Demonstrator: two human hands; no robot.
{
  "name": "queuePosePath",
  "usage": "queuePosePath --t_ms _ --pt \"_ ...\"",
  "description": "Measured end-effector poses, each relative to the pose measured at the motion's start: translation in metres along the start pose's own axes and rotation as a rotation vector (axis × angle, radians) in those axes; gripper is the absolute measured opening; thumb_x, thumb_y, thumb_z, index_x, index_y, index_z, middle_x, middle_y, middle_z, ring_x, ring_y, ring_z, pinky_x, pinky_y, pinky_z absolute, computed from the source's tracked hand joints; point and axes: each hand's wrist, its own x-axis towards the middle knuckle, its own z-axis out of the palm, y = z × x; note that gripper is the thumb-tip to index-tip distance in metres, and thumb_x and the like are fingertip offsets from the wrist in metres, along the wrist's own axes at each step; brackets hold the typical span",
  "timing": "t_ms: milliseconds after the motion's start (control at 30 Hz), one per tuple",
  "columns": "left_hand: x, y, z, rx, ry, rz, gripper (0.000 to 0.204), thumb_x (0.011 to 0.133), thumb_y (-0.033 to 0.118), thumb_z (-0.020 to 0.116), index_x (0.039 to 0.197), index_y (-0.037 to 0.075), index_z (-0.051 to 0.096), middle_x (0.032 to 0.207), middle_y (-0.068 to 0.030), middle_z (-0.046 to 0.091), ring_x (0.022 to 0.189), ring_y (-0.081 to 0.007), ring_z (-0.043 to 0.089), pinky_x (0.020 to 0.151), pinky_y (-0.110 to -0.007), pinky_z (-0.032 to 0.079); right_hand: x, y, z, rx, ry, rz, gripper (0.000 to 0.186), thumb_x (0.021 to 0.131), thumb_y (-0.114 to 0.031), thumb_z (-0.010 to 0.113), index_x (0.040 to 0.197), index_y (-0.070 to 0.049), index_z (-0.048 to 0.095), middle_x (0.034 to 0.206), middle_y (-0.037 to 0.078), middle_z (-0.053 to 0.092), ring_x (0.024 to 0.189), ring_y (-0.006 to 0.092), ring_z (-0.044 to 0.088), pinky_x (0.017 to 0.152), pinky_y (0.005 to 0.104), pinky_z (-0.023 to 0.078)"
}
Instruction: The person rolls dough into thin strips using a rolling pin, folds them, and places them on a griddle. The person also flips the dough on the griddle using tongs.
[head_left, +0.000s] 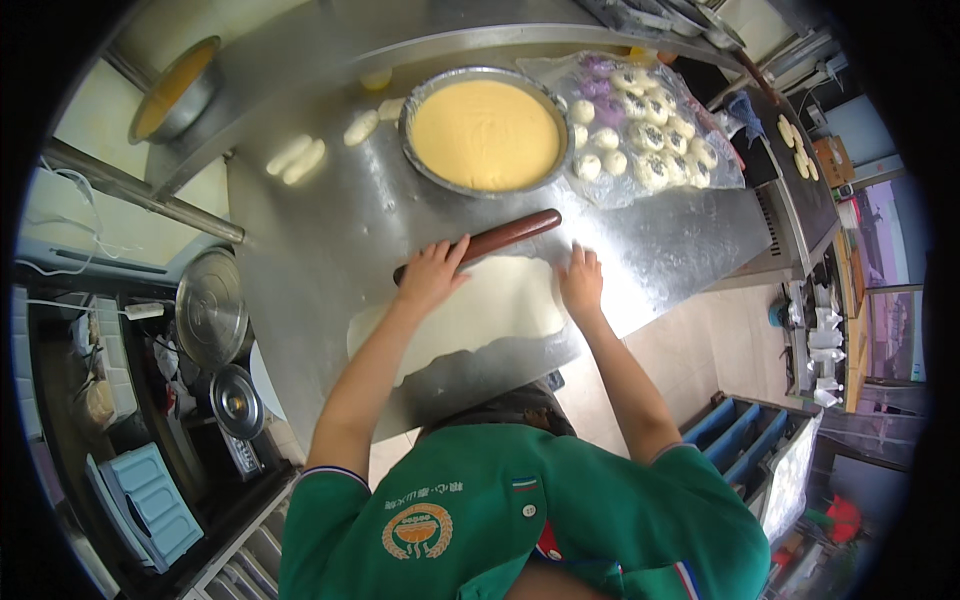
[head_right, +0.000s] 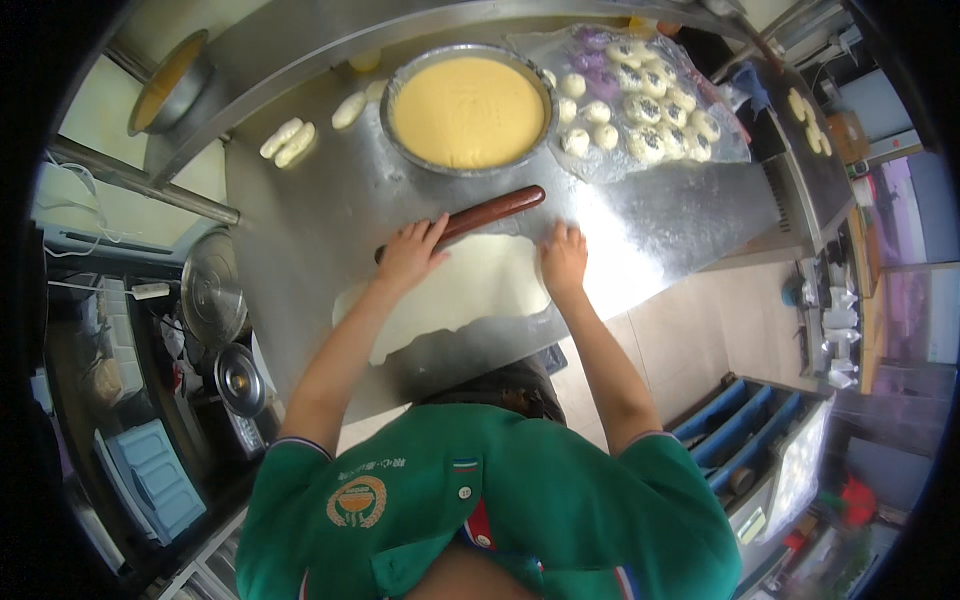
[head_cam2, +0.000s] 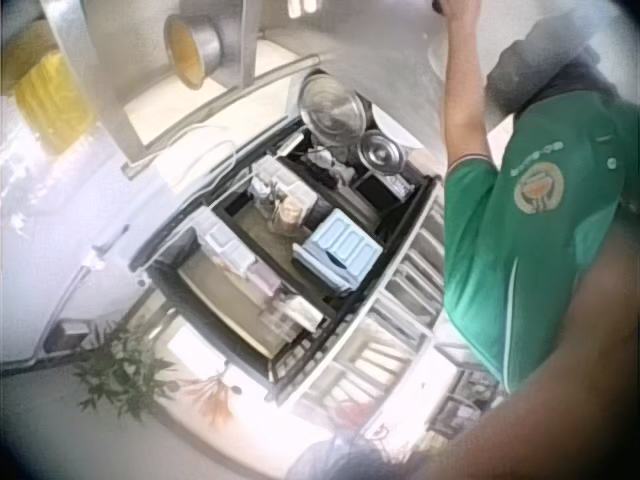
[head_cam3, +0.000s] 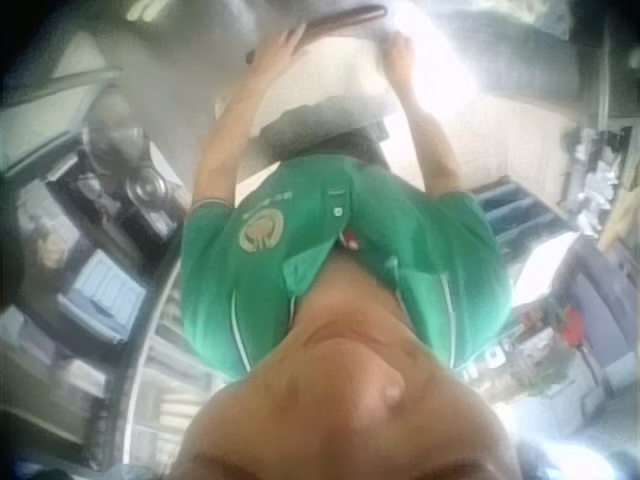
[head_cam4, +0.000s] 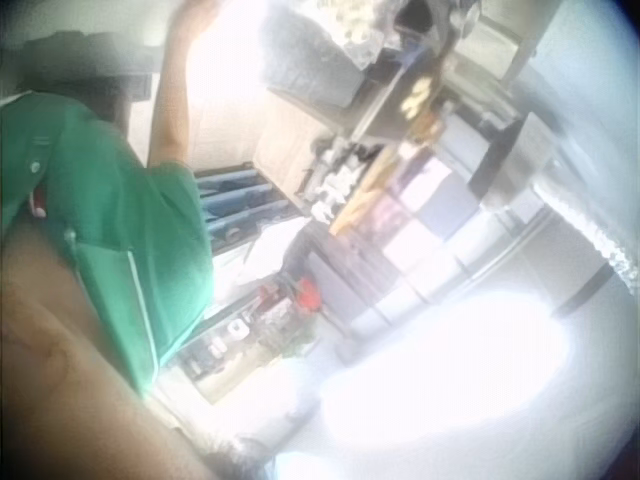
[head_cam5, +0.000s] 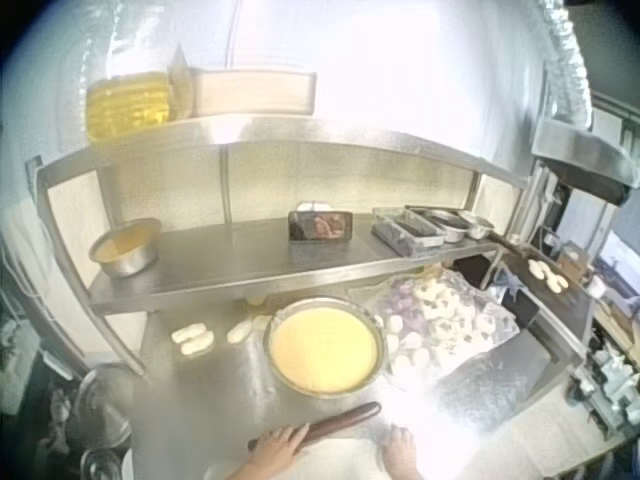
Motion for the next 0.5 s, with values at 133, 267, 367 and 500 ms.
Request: queuePosePath --t_ms 133,267,367,500 --pt "0.002 0.014 0.018 0.143 0.181 -0.022 0.073 0.085 0.038 0.068 0.148 0.012 0.040 0.137 -0.0127 0.050 0.127 -0.0310 0.047 0.102 -0.051 0.039 -0.011 0.029 0.016 0.398 0.038 0.148 0.035 0.075 -0.016 0.073 0.103 0.002 0.063 0.080 0.018 0.069 0.076 0.0359 0.067 0.072 0.0423 0.054" --pt "-0.039 0.082 0.015 -0.075 0.115 0.088 0.077 0.087 0.042 0.065 0.149 0.007 0.036 0.156 -0.0153 0.032 0.145 -0.0318 0.028 0.117 -0.056 0.018 -0.004 0.040 0.011 0.388 -0.138 0.146 0.024 0.073 -0.021 0.075 0.083 0.000 0.069 0.078 0.018 0.069 0.072 0.0332 0.068 0.070 0.0404 0.055" --pt "-0.055 0.104 0.042 -0.162 0.020 0.047 0.079 0.086 0.041 0.066 0.149 0.003 0.036 0.159 -0.0156 0.027 0.148 -0.0315 0.022 0.118 -0.058 0.013 -0.011 0.040 0.008 0.273 -0.109 -0.039 0.020 0.076 -0.021 0.074 0.080 -0.002 0.071 0.078 0.018 0.069 0.071 0.0345 0.067 0.067 0.0416 0.054" --pt "-0.051 0.131 0.043 -0.164 -0.014 -0.052 0.098 0.077 0.048 0.073 0.149 -0.004 0.030 0.159 -0.0176 0.025 0.149 -0.0323 0.020 0.118 -0.061 0.008 -0.025 0.031 0.016 0.689 -0.133 -0.054 0.016 0.087 -0.016 0.069 0.087 0.000 0.066 0.075 0.013 0.065 0.067 0.0259 0.063 0.065 0.0374 0.053"
